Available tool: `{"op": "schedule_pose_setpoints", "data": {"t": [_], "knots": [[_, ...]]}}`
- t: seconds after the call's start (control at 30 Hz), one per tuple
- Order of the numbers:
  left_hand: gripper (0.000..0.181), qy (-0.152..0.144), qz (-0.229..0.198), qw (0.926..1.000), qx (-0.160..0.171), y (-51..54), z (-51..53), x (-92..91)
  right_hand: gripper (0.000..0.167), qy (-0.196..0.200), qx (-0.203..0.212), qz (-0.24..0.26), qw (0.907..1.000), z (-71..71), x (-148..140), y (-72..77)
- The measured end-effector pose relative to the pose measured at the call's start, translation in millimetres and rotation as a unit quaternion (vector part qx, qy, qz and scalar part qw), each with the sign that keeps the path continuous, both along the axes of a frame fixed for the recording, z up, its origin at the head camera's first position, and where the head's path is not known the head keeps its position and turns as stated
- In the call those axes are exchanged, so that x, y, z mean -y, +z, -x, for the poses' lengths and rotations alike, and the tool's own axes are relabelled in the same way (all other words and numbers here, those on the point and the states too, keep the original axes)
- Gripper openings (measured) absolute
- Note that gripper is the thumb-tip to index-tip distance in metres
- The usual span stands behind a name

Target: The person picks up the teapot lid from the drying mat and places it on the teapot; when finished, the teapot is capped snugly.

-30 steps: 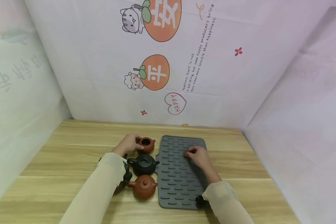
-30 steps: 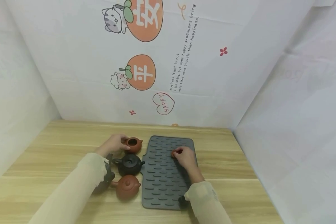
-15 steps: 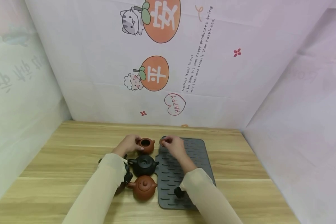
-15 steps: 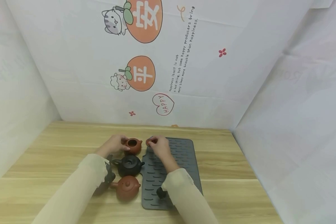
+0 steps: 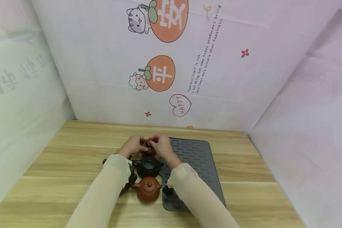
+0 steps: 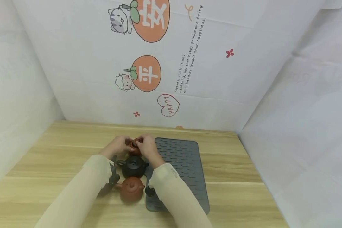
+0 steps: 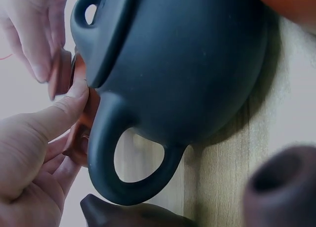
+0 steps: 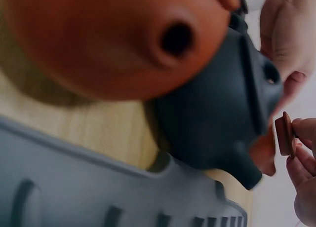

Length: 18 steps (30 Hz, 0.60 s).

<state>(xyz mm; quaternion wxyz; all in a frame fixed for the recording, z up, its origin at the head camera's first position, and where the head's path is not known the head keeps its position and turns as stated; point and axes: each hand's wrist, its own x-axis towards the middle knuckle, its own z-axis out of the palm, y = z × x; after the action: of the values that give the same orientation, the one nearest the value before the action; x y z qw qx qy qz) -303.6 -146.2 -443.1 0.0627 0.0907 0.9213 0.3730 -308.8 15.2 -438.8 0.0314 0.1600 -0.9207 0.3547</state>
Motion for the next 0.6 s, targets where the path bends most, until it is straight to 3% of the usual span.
{"op": "schedule_pose_setpoints", "data": {"t": [0.47, 0.6], "knots": [[0.032, -0.012, -0.005, 0.9998, -0.014, 0.9, -5.2, -3.5, 0.017, -0.005, -0.005, -0.010, 0.9999, -0.5, 4.1, -13.8], [0.048, -0.017, 0.022, 0.9995, -0.012, 5.4, -7.2, -1.5, 0.026, -0.003, 0.002, -0.005, 1.0000, -2.5, -5.1, -8.9]]}}
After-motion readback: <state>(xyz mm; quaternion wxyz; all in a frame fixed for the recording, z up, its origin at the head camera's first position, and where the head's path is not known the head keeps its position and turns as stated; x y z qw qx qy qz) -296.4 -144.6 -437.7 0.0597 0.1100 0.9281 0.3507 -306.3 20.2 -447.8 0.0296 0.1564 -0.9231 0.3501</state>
